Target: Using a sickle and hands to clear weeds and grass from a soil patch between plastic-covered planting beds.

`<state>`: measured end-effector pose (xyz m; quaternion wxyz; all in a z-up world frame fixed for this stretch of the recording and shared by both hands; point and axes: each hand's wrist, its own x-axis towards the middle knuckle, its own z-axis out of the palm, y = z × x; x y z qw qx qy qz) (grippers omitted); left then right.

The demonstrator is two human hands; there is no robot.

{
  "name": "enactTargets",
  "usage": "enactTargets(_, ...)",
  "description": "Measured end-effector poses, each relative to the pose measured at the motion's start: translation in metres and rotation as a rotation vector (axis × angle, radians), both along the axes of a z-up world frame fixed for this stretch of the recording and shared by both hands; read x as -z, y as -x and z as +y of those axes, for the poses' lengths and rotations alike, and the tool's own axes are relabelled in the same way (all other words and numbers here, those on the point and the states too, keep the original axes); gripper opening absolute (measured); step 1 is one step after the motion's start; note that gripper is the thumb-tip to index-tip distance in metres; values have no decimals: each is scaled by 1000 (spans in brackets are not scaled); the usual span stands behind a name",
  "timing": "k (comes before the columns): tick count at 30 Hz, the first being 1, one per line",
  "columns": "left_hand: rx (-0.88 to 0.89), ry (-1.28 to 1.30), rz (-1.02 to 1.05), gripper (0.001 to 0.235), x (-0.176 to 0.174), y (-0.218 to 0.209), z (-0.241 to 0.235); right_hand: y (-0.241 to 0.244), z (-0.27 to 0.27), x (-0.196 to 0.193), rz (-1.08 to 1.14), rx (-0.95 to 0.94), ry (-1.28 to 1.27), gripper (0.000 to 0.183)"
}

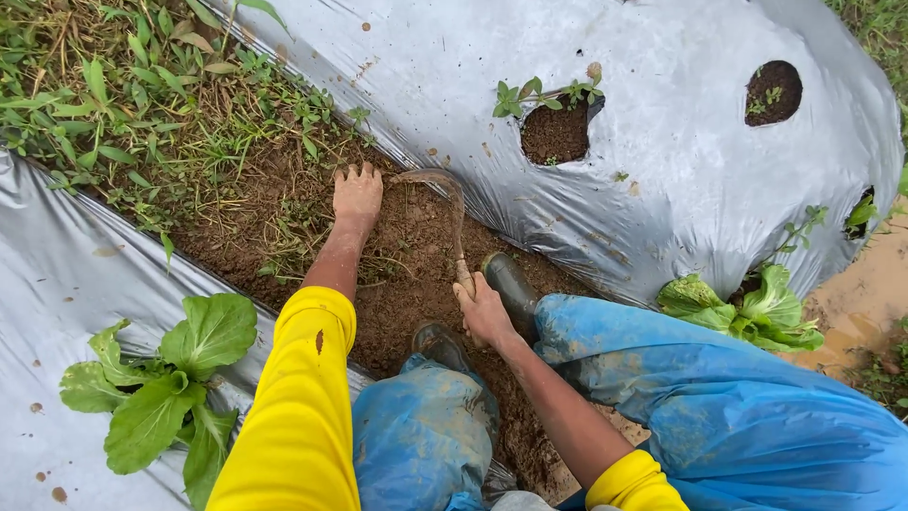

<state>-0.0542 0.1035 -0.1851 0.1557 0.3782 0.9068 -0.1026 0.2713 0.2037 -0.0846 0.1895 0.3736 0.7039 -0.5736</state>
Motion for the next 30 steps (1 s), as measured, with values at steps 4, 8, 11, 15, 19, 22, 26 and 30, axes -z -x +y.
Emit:
enactTargets(4,3,-31,55,33,-6,0,-4,-1,0,-1,4,15,-4,76)
enactTargets(8,14,-86,46,30,8,5,-15,-1,1,-4,-1,41,-5,78)
enactTargets(11,14,-105,61,29,-4,6,-27,0,1,-2,-3,47,-23,78)
enactTargets(15,-33,-88,66,27,-34,-1,-41,-6,-2,4,-4,48,-36,79)
enactTargets(19,-48,-67,88,27,-63,-3,-61,-9,-7,2,14,47,-35,76)
enactTargets(22,-137,-27,98,31,-71,1,-82,-12,-12,3,-13,33,-39,77)
enactTargets(26,-221,51,141,29,-84,6,-110,-13,-17,2,1,16,-42,74)
enactTargets(30,-336,167,137,33,-103,2,-126,-12,-20,0,5,-21,-36,75)
